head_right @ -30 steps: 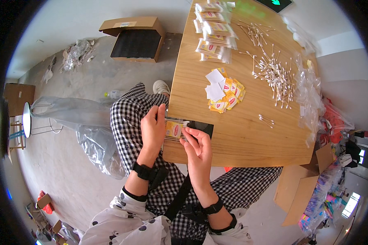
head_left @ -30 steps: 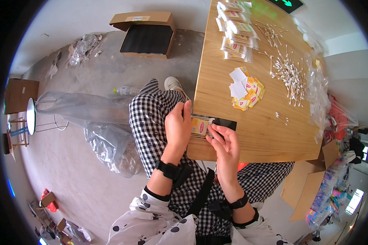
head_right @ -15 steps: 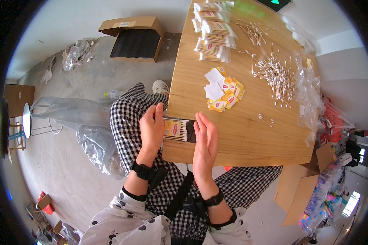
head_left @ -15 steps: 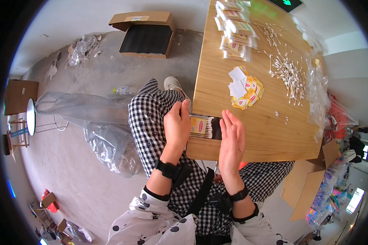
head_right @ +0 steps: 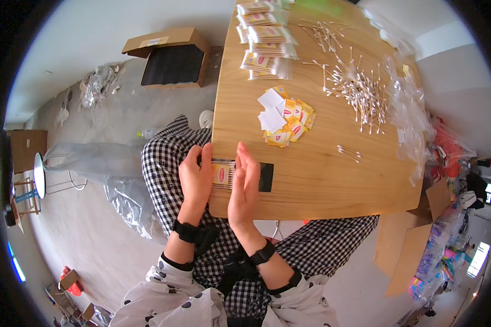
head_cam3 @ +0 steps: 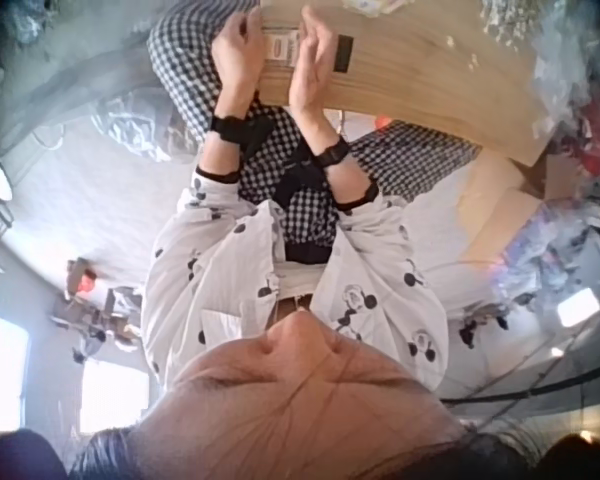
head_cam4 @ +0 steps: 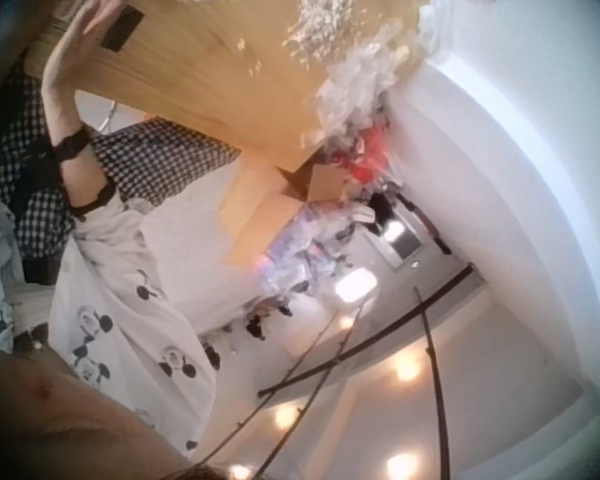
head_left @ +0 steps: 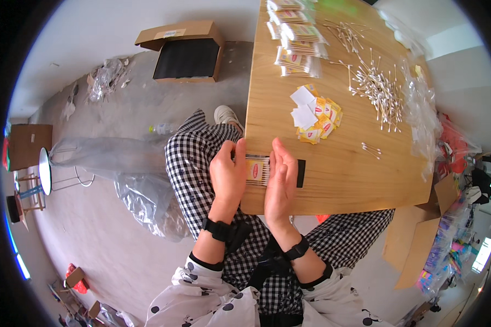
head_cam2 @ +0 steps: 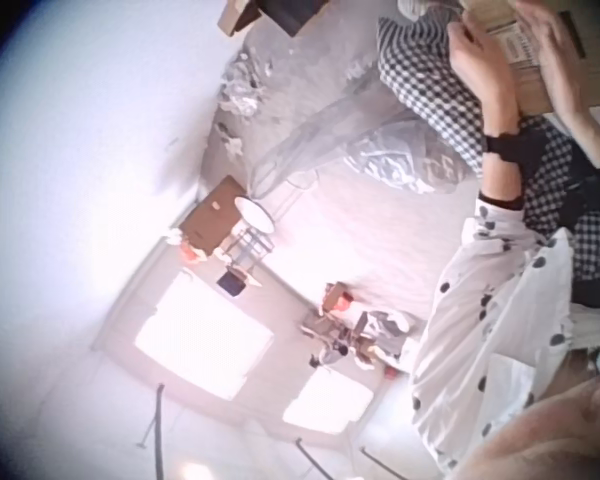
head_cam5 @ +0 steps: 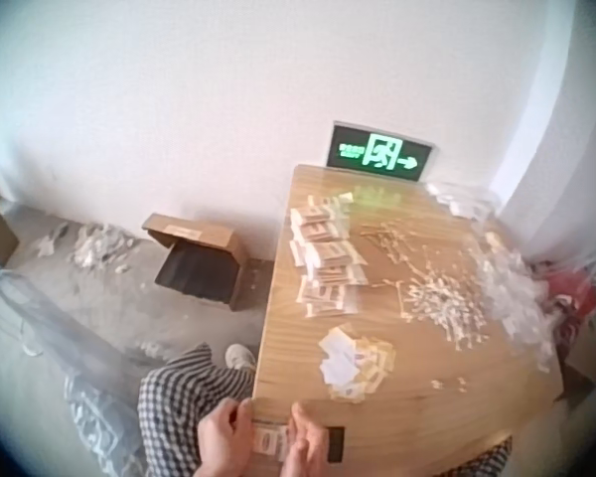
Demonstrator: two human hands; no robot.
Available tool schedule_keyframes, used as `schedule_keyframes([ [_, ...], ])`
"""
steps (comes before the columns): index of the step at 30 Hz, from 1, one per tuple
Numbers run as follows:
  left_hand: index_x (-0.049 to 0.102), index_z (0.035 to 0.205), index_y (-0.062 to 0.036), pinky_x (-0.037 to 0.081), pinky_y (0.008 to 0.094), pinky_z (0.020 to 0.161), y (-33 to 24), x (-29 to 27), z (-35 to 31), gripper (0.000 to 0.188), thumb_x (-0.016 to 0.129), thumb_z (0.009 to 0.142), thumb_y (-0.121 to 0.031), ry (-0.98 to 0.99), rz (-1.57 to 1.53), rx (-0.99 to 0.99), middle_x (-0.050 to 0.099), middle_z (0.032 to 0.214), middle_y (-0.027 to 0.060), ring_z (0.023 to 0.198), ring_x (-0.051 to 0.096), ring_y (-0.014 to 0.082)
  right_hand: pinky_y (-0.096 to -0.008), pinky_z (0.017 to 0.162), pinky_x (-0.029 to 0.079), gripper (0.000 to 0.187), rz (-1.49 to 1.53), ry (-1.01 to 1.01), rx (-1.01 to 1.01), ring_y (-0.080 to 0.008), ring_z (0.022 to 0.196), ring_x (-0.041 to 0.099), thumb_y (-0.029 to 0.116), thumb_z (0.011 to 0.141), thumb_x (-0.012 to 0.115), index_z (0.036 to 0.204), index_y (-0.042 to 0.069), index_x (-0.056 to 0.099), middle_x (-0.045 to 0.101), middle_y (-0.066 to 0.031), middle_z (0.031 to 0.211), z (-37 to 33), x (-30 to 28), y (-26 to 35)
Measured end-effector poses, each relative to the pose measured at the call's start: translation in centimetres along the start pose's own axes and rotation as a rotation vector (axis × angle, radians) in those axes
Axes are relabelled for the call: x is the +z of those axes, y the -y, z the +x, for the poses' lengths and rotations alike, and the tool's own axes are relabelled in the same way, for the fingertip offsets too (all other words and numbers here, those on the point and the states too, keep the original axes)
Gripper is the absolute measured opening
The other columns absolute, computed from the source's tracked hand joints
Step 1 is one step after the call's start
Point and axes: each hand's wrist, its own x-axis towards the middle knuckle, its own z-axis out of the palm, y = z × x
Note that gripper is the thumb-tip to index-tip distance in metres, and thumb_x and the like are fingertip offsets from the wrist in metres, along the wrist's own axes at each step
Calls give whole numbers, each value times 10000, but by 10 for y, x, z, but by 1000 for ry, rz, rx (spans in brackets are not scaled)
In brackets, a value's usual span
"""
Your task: The recorder is seen sorting and counting cotton swabs into small plastic packets on a table.
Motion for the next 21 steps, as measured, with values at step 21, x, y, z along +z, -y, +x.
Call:
schedule_keyframes([
  [21, 610, 1151, -61, 474, 412, 912, -97, 121, -46, 392, 726, 780, -114, 449, 135, 968, 611, 1121, 98, 1054, 577, 307, -428, 841, 452, 141, -1141, 268, -241, -332, 958, 602, 48, 780, 720, 905, 58, 658, 658, -106, 939, 75, -215, 106],
])
